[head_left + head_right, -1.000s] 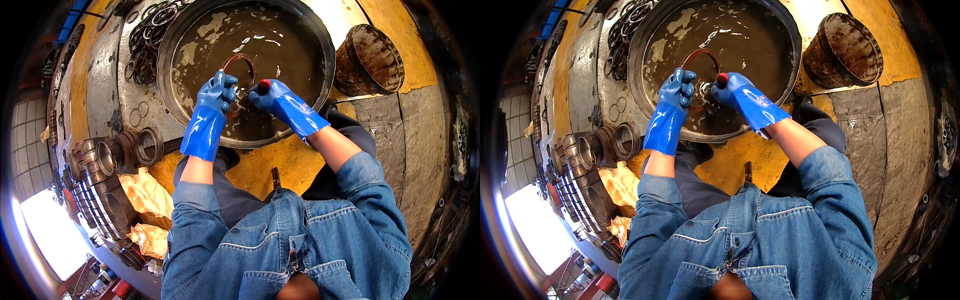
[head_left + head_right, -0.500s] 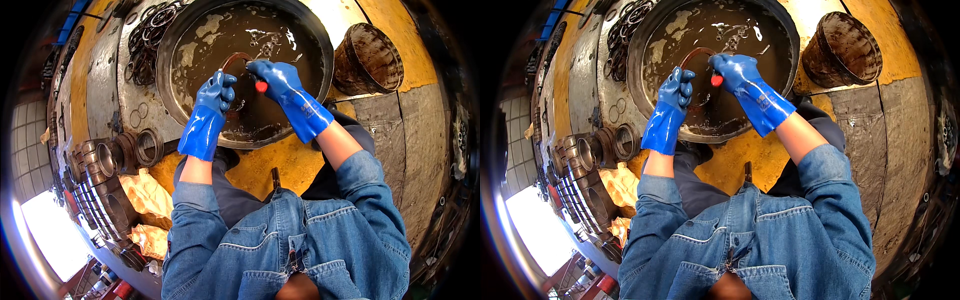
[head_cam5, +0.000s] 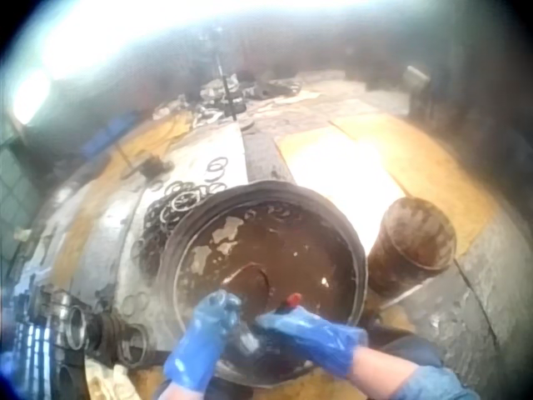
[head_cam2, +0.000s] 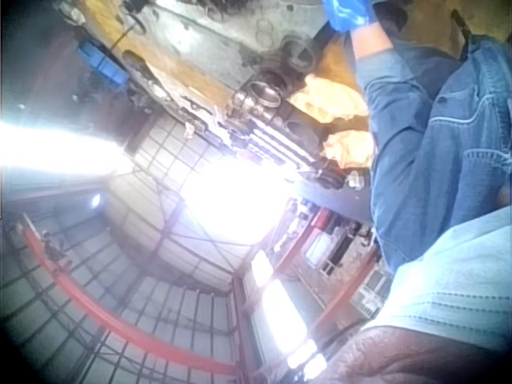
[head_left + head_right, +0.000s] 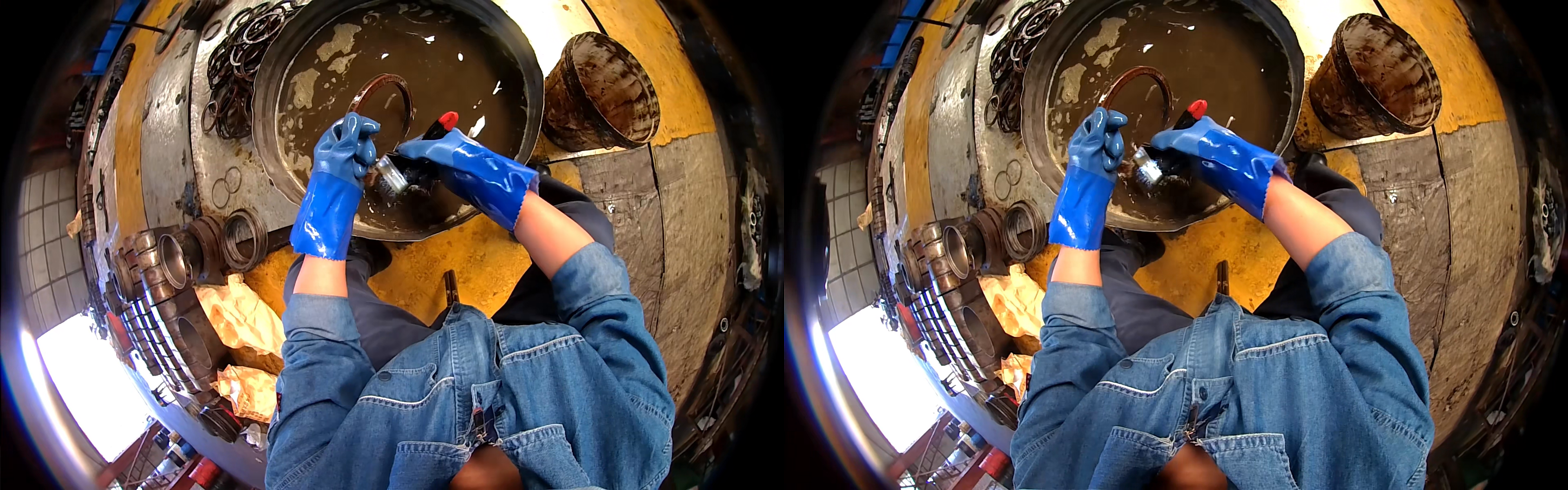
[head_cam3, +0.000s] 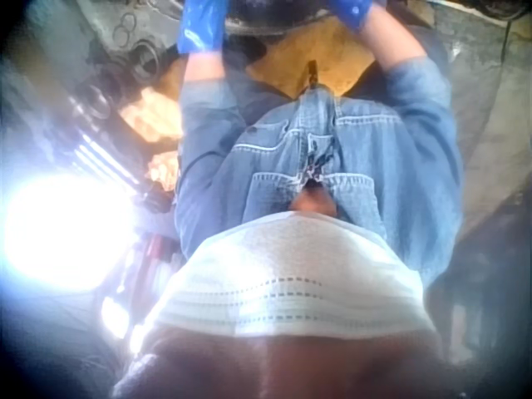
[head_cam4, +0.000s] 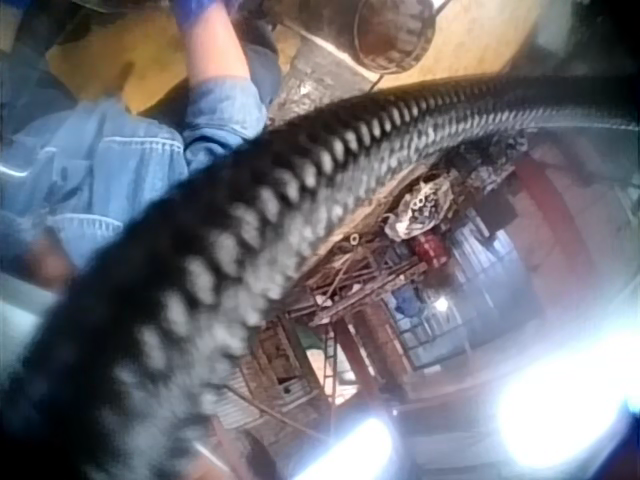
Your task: The person scrubs a metal ring with a brush over a basin of liquid, then places it on a pile of similar rings. They repeat this process with additional rings.
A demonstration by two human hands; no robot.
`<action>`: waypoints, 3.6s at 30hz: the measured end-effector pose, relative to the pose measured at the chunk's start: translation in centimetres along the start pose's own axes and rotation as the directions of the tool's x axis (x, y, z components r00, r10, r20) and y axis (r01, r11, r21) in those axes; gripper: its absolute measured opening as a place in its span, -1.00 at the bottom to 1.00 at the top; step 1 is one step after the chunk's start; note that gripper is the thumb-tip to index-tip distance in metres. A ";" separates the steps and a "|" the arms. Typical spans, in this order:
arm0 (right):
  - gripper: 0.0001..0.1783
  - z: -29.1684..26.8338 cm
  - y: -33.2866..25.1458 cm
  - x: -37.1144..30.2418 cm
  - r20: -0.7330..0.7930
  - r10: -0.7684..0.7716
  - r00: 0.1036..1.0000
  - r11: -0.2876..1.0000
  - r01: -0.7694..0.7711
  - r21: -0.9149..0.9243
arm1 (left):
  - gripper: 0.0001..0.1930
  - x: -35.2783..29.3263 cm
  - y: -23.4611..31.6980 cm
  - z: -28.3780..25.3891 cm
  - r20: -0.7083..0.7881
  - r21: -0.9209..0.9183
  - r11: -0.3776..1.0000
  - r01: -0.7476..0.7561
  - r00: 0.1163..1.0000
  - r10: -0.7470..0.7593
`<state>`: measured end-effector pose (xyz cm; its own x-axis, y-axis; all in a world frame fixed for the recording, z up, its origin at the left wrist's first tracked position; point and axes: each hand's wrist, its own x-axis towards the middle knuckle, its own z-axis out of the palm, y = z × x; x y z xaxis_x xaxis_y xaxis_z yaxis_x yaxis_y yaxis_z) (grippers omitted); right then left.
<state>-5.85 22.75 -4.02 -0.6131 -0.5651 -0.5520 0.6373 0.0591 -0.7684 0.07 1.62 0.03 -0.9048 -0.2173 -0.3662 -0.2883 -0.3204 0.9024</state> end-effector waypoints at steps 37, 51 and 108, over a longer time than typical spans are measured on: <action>-0.68 -3.0 -4.1 -1.0 0.021 -0.718 0.695 0.224 0.259 -0.939 | -0.68 1.0 -0.8 0.8 0.140 0.592 0.780 -0.204 0.979 0.150; -0.71 0.5 -4.4 0.3 0.404 -0.826 0.393 -0.130 0.564 -0.815 | -0.58 -1.3 2.9 0.2 -0.155 0.211 0.977 0.038 0.988 -0.005; -0.64 -2.4 3.8 4.3 -0.020 -0.009 1.000 1.000 0.010 0.010 | -0.60 -0.3 -1.9 1.5 -0.069 0.051 0.997 -0.060 0.996 0.064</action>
<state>-7.18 22.50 -10.12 -0.6286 -0.5487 -0.5512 0.6361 0.0452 -0.7703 0.40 3.65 -1.29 -0.8977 -0.3001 -0.3226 -0.2486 -0.2596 0.9332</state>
